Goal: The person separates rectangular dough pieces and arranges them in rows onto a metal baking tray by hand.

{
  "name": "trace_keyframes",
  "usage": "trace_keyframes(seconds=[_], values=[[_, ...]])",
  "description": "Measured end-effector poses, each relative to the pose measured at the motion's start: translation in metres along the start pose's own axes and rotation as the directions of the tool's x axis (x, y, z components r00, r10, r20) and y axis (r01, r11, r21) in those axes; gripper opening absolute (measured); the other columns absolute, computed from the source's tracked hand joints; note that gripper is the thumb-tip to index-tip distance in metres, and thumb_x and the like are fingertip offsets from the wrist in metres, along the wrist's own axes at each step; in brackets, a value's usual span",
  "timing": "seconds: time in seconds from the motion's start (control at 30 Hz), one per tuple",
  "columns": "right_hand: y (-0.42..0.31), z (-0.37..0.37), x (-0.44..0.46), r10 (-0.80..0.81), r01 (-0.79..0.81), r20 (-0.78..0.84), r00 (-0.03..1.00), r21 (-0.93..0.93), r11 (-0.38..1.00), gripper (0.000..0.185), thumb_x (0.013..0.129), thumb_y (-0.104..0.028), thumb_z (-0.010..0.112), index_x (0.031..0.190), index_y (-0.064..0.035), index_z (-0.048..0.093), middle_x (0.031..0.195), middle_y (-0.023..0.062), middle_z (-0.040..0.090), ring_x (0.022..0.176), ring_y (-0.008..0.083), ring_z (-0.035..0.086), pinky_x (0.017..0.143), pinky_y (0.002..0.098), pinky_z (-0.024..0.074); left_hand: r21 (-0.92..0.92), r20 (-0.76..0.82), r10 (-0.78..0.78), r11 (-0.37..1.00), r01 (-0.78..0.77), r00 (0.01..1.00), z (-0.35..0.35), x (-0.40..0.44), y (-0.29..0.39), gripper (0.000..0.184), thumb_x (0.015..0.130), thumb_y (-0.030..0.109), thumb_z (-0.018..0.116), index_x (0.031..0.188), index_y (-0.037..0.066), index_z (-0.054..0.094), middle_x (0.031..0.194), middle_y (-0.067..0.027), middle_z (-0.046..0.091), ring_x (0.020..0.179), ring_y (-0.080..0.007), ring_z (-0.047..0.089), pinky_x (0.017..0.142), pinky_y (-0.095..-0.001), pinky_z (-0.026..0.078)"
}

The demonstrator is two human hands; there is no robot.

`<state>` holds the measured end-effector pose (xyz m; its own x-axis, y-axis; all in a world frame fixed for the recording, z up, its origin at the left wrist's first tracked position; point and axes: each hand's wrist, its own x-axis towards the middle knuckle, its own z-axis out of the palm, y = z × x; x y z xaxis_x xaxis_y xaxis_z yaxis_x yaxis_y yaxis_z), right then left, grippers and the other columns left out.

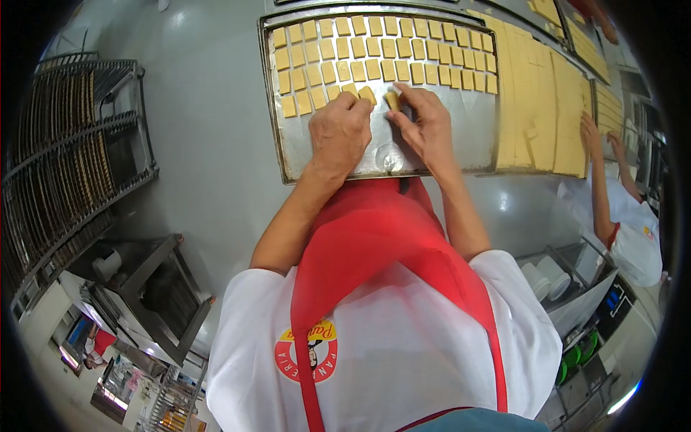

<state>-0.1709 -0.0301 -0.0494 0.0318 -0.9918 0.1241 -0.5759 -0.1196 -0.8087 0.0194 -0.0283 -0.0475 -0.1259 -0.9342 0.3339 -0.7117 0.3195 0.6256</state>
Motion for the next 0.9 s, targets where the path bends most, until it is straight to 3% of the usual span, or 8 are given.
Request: trace_keyframes(seconds=[0.03, 0.07, 0.3, 0.5, 0.6, 0.67, 0.8, 0.9], values=[[0.003, -0.001, 0.001, -0.230, 0.236, 0.057, 0.972, -0.240, 0.942, 0.036, 0.082, -0.006, 0.083, 0.116, -0.0038, 0.074, 0.109, 0.0119, 0.072, 0.100, 0.0285, 0.069, 0.083, 0.0375, 0.0559, 0.076, 0.074, 0.020, 0.997, -0.025, 0.997, 0.004, -0.003, -0.001, 0.009, 0.086, 0.010, 0.075, 0.094, 0.013, 0.076, 0.083, -0.0095, 0.064, 0.073, -0.0290, 0.066, 0.063, -0.0424, 0.052], [0.004, -0.001, 0.000, -0.225, 0.238, 0.082, 0.971, -0.239, 0.941, 0.033, 0.082, -0.008, 0.081, 0.114, -0.0037, 0.074, 0.110, 0.0143, 0.071, 0.099, 0.0355, 0.067, 0.087, 0.0419, 0.0557, 0.148, 0.150, 0.034, 0.987, -0.056, 0.988, 0.008, -0.006, -0.002, 0.011, 0.083, 0.007, 0.074, 0.092, 0.014, 0.074, 0.084, -0.0096, 0.061, 0.075, -0.0331, 0.066, 0.063, -0.0450, 0.052], [0.006, 0.014, 0.007, -0.280, 0.277, 0.023, 0.960, -0.232, 0.932, 0.025, 0.082, -0.005, 0.075, 0.107, -0.0063, 0.072, 0.104, 0.0087, 0.070, 0.097, 0.0319, 0.066, 0.082, 0.0429, 0.0558, 0.155, 0.063, 0.015, 0.988, -0.025, 0.998, 0.016, -0.004, -0.005, 0.013, 0.083, 0.005, 0.072, 0.093, 0.014, 0.072, 0.085, -0.0076, 0.060, 0.075, -0.0315, 0.066, 0.063, -0.0456, 0.052], [0.003, 0.018, 0.012, -0.272, 0.272, 0.036, 0.962, -0.245, 0.930, 0.028, 0.084, -0.009, 0.080, 0.111, -0.0044, 0.074, 0.110, 0.0133, 0.072, 0.100, 0.0338, 0.068, 0.086, 0.0419, 0.0563, 0.147, 0.038, 0.070, 0.986, -0.074, 0.997, 0.013, 0.000, -0.006, 0.015, 0.080, 0.004, 0.072, 0.092, 0.013, 0.071, 0.084, -0.0082, 0.060, 0.075, -0.0317, 0.065, 0.064, -0.0451, 0.052], [0.001, 0.021, 0.011, -0.255, 0.250, 0.008, 0.967, -0.239, 0.938, 0.026, 0.084, -0.009, 0.080, 0.109, -0.0034, 0.074, 0.110, 0.0151, 0.072, 0.100, 0.0369, 0.068, 0.086, 0.0427, 0.0563, 0.173, 0.029, 0.082, 0.981, -0.085, 0.996, 0.015, -0.002, -0.006, 0.006, 0.079, 0.002, 0.069, 0.081, 0.007, 0.066, 0.084, -0.0113, 0.061, 0.075, -0.0318, 0.068, 0.065, -0.0453, 0.055], [0.008, 0.028, 0.008, -0.250, 0.237, -0.022, 0.968, -0.245, 0.940, 0.025, 0.085, -0.008, 0.070, 0.110, -0.0061, 0.074, 0.108, 0.0156, 0.071, 0.100, 0.0381, 0.066, 0.086, 0.0474, 0.0549, 0.197, 0.078, 0.050, 0.978, -0.064, 0.996, 0.016, -0.004, -0.007, 0.004, 0.080, 0.004, 0.068, 0.082, 0.007, 0.067, 0.086, -0.0115, 0.062, 0.077, -0.0327, 0.068, 0.066, -0.0465, 0.054], [0.010, 0.038, -0.003, -0.196, 0.164, -0.085, 0.977, -0.283, 0.945, 0.024, 0.086, -0.007, 0.074, 0.110, -0.0048, 0.072, 0.106, 0.0161, 0.073, 0.094, 0.0378, 0.069, 0.083, 0.0458, 0.0571, 0.059, 0.076, 0.007, 0.998, -0.012, 0.997, 0.008, -0.009, -0.019, 0.016, 0.089, 0.014, 0.074, 0.105, 0.011, 0.077, 0.092, -0.0110, 0.067, 0.080, -0.0334, 0.069, 0.070, -0.0450, 0.056], [-0.014, 0.040, -0.015, -0.251, 0.221, -0.139, 0.958, -0.201, 0.954, 0.025, 0.088, -0.012, 0.074, 0.111, -0.0053, 0.068, 0.097, 0.0163, 0.069, 0.088, 0.0395, 0.066, 0.078, 0.0477, 0.0556, 0.040, 0.067, -0.063, 0.997, 0.061, 0.996, -0.025, -0.006, -0.015, 0.013, 0.093, 0.014, 0.070, 0.103, 0.010, 0.076, 0.091, -0.0130, 0.067, 0.082, -0.0348, 0.068, 0.071, -0.0468, 0.054]])
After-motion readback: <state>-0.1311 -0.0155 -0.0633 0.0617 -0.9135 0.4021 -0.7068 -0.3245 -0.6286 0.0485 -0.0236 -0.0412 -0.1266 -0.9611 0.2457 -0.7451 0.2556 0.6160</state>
